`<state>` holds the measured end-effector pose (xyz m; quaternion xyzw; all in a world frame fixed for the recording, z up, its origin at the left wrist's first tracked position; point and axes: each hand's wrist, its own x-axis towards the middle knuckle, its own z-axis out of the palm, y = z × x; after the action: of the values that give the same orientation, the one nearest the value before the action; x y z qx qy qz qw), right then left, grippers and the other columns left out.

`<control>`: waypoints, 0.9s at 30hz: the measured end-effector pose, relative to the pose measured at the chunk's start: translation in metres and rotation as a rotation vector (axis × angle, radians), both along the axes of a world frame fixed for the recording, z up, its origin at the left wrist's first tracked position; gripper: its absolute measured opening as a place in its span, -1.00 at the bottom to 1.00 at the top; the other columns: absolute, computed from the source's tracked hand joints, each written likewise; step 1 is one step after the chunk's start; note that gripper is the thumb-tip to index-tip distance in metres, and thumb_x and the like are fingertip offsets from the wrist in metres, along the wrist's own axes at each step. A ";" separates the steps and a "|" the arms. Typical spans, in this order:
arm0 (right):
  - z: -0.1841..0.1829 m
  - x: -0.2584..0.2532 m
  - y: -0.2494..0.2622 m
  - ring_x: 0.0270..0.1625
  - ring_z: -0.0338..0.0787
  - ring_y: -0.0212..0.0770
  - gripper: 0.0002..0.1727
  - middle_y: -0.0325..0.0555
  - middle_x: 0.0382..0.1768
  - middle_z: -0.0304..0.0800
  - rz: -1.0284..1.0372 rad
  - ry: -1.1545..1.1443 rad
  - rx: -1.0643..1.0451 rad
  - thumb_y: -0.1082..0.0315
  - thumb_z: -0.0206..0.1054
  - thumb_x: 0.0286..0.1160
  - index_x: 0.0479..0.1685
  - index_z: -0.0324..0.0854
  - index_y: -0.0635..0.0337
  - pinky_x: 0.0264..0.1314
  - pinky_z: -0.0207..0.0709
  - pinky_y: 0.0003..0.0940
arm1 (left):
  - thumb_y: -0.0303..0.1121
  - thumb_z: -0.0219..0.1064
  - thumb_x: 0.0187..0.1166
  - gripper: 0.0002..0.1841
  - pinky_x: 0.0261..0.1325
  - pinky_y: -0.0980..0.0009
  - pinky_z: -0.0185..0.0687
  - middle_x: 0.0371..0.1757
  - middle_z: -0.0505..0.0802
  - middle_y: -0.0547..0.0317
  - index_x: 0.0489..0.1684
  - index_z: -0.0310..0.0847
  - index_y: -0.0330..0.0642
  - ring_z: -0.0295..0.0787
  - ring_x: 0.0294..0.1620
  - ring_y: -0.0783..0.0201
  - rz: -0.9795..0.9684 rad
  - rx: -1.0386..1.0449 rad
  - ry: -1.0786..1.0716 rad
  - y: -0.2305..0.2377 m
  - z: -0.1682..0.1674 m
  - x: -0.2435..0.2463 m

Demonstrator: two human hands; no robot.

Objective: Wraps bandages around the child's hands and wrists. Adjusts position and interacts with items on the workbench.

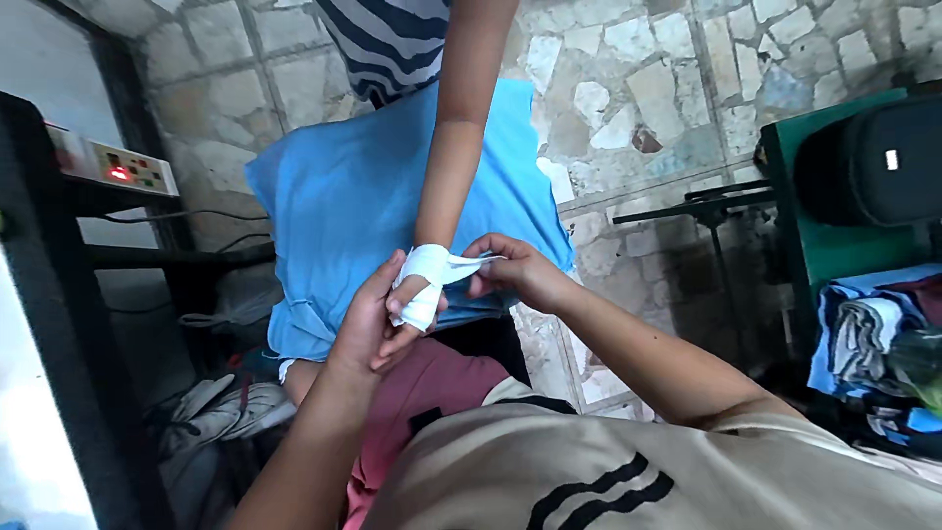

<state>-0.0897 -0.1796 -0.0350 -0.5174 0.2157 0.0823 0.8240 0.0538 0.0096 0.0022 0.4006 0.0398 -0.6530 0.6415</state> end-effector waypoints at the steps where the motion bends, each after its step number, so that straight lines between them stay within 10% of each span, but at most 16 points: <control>1: -0.001 -0.004 -0.001 -0.33 0.87 -0.34 -0.76 -0.18 -0.39 0.87 -0.030 -0.006 0.055 0.45 -0.01 0.64 0.08 0.54 0.16 -0.09 0.79 -0.36 | 0.27 0.02 0.70 -0.40 -0.74 0.72 0.41 -0.61 0.75 0.23 -0.38 0.73 -0.04 0.43 -0.86 0.57 0.005 -0.006 -0.017 0.000 -0.002 0.000; 7: -0.003 -0.007 0.004 -0.18 0.91 -0.33 -0.72 -0.19 -0.22 0.91 -0.125 0.009 0.123 0.38 -0.06 0.70 -0.12 0.62 0.10 0.00 0.80 -0.34 | 0.18 -0.23 0.80 -0.35 -0.74 0.72 0.41 -0.59 0.78 0.23 -0.43 0.67 -0.03 0.45 -0.85 0.57 0.010 0.039 -0.071 -0.006 -0.002 -0.004; 13: 0.002 -0.034 0.002 -0.07 0.78 -0.48 -0.84 -0.39 -0.08 0.85 -0.235 -0.244 -0.125 0.39 0.32 0.32 -0.41 0.81 -0.09 -0.05 0.70 -0.45 | 0.07 -0.43 0.76 -0.34 -0.85 0.65 0.37 -0.49 0.87 0.24 -0.37 0.67 0.07 0.49 -0.86 0.54 -0.024 0.170 -0.181 -0.012 0.009 -0.006; 27: 0.030 -0.027 -0.008 0.07 0.77 -0.56 -0.92 -0.52 -0.02 0.84 -0.148 -0.465 -0.472 0.26 0.39 0.44 -0.27 0.79 -0.18 0.04 0.69 -0.57 | -0.37 0.06 0.73 -0.72 -0.65 0.48 0.65 -0.43 0.79 0.04 0.34 0.41 -0.03 0.71 -0.69 0.33 0.056 0.023 -0.303 -0.031 0.009 -0.024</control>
<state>-0.1171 -0.1880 -0.0050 -0.6816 0.0720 -0.1502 0.7125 0.0302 -0.0213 0.0117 0.5005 -0.0387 -0.5664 0.6536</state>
